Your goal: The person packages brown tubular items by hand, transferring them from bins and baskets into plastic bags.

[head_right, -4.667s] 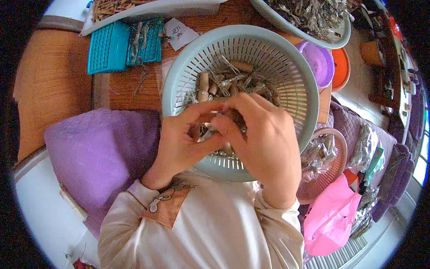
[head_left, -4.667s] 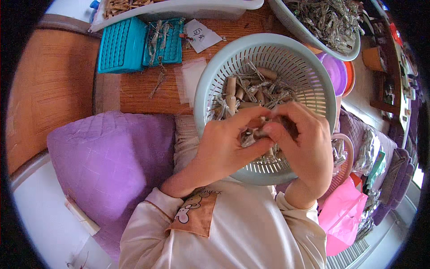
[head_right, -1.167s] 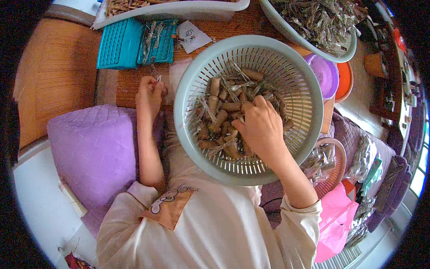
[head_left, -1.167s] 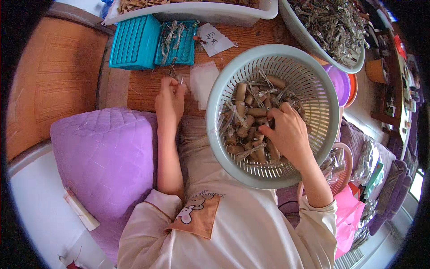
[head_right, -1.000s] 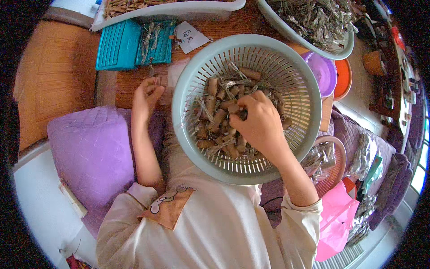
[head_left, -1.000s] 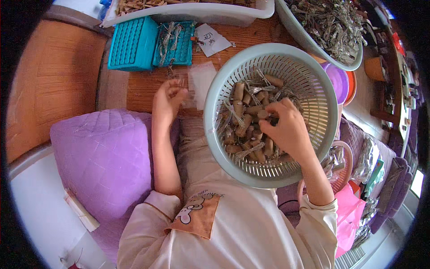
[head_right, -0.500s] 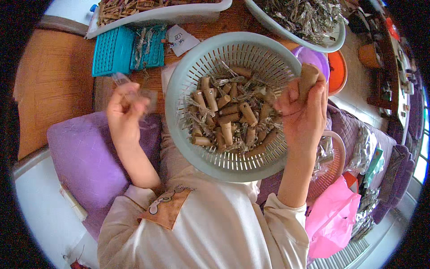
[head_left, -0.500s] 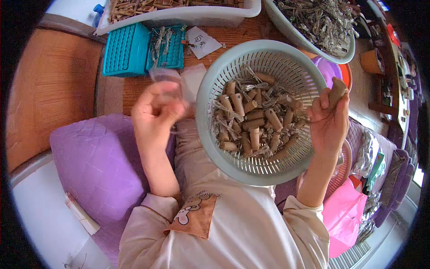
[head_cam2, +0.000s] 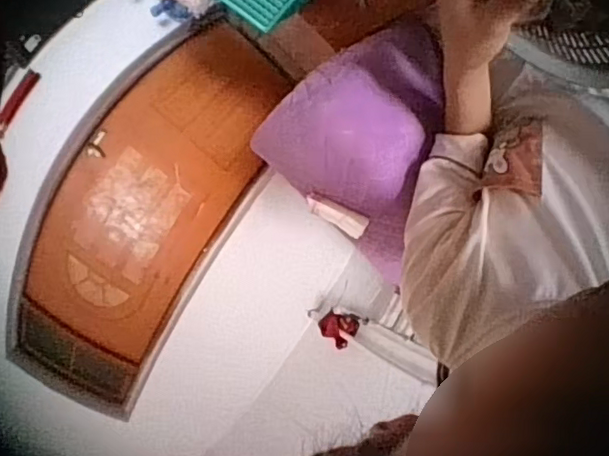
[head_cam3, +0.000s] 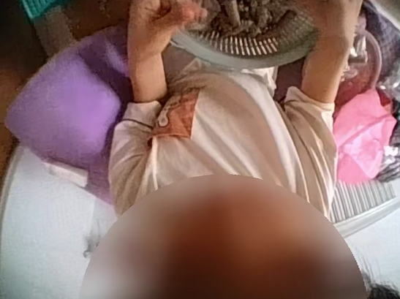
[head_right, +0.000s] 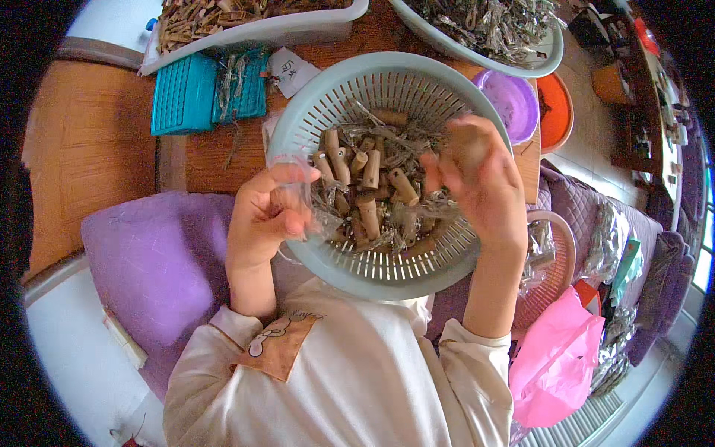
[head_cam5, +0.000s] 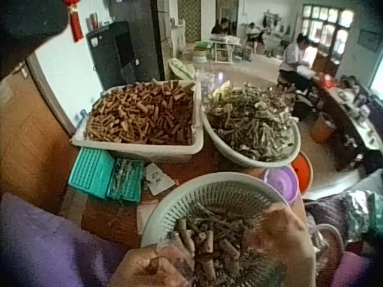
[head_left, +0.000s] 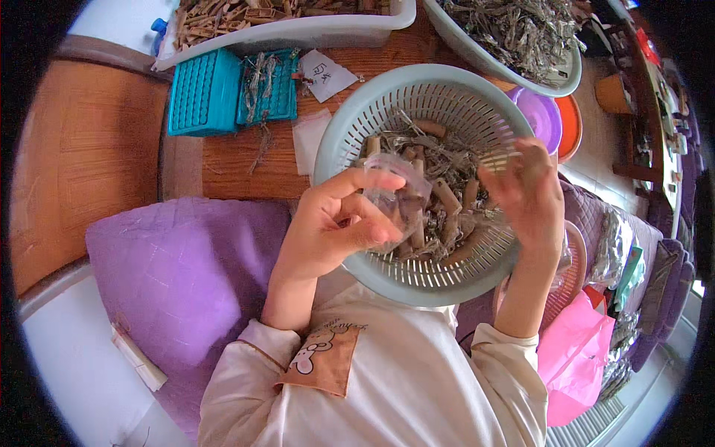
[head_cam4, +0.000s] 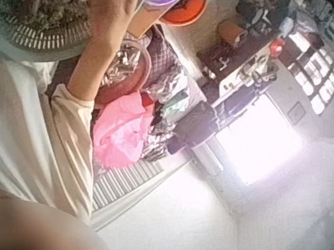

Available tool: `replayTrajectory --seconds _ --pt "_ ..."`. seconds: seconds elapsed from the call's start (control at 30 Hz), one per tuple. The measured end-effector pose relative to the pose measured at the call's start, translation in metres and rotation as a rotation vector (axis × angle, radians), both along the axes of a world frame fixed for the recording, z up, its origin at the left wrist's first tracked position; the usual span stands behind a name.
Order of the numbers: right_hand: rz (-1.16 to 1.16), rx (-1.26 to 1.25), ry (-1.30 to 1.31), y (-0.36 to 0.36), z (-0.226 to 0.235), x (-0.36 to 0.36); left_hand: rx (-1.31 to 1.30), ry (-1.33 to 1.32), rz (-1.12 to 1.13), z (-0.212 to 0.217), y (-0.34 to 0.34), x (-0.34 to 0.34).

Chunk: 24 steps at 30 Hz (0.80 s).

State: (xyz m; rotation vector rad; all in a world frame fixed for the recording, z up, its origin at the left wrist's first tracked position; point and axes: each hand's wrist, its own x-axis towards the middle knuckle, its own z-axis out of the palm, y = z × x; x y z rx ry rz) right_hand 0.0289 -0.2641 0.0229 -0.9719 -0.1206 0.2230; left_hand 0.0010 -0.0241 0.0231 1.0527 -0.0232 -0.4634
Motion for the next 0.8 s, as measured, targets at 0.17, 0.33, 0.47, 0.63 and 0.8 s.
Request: replayTrajectory --seconds 0.17,0.33,0.47,0.63,0.8 --pt "-0.157 0.173 0.172 0.019 0.007 -0.005 -0.004 -0.109 -0.101 -0.002 -0.010 -0.004" --pt "-0.173 0.407 0.273 0.041 0.014 -0.011 0.416 -0.288 -0.205 0.018 -0.036 -0.010" --pt "-0.196 0.439 0.314 0.048 0.021 -0.016 0.402 -0.200 -0.176 0.004 -0.043 -0.008" --pt "-0.087 0.288 0.247 0.048 0.018 -0.018 0.509 -0.380 -0.033 0.001 -0.042 -0.008" --pt "-0.132 -0.353 0.223 0.056 0.018 -0.026 0.922 -0.893 0.226 0.007 -0.033 -0.002"
